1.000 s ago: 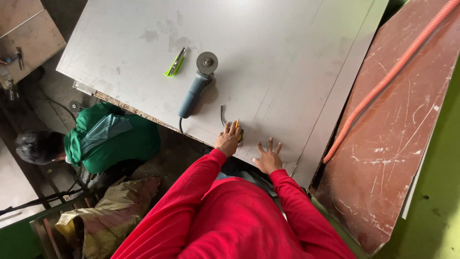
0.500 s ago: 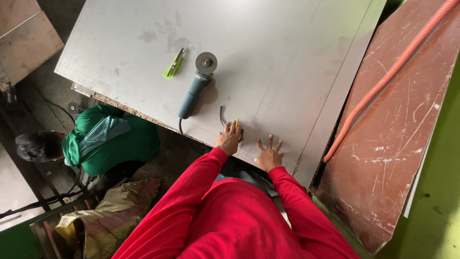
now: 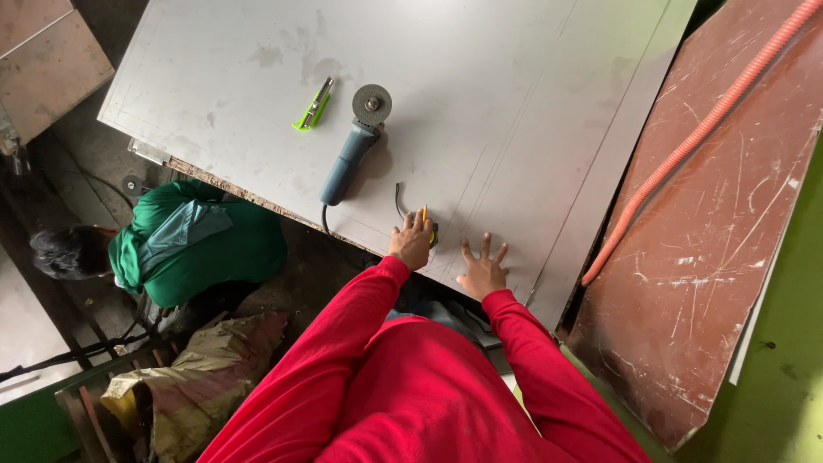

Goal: The person measures a large sheet of metal on a workbench using a tape measure and a pencil. They mark the metal at specific intervals while another person works in the background. The person repeatedly extends the tape measure and marks the surface.

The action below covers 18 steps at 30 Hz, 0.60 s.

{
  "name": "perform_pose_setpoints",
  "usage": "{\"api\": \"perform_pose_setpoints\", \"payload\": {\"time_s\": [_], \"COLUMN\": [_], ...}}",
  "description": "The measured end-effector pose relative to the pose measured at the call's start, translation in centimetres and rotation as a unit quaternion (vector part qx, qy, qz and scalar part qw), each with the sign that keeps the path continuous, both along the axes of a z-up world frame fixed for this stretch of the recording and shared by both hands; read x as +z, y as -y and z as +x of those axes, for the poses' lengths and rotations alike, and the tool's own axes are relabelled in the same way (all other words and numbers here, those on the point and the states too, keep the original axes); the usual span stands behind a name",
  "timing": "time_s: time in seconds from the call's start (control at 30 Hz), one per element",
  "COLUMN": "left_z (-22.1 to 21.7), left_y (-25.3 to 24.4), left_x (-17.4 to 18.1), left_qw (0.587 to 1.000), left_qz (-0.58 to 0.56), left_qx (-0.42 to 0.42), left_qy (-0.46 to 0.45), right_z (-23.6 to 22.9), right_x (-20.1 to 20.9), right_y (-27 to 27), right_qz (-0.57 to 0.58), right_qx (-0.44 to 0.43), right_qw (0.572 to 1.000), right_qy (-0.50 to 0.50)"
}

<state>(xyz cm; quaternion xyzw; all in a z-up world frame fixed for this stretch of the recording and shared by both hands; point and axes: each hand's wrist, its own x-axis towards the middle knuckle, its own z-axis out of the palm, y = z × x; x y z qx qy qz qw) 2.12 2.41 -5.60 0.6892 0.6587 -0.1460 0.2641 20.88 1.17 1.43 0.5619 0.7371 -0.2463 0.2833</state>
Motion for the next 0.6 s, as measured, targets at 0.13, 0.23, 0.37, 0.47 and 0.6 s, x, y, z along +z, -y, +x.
{"api": "perform_pose_setpoints", "payload": {"time_s": [0.13,0.23,0.37,0.47,0.6], "left_z": [-0.2,-0.2,-0.3,-0.5,-1.5], "left_y": [0.2,0.2,-0.1,-0.4,-0.5], "left_x": [0.6,1.1,1.4,1.4,0.5], "left_qw": [1.000,1.000,0.999,0.998,0.996], "left_qz": [0.005,0.017,0.034,0.040,0.047], "left_qx": [0.005,-0.001,-0.015,-0.039,-0.073], "left_qy": [0.015,0.015,0.007,0.000,0.000], "right_z": [0.0,0.0,-0.5,-1.0,-1.5], "right_x": [-0.3,-0.4,0.0,0.6,-0.6], "right_y": [-0.1,-0.2,-0.4,-1.0,-1.6], "right_qz": [-0.007,-0.009,-0.008,-0.020,-0.018], "right_qx": [0.000,-0.004,-0.010,-0.030,-0.051], "right_qw": [1.000,1.000,1.000,0.999,0.998], "right_qy": [0.002,0.000,0.002,-0.006,0.008]}}
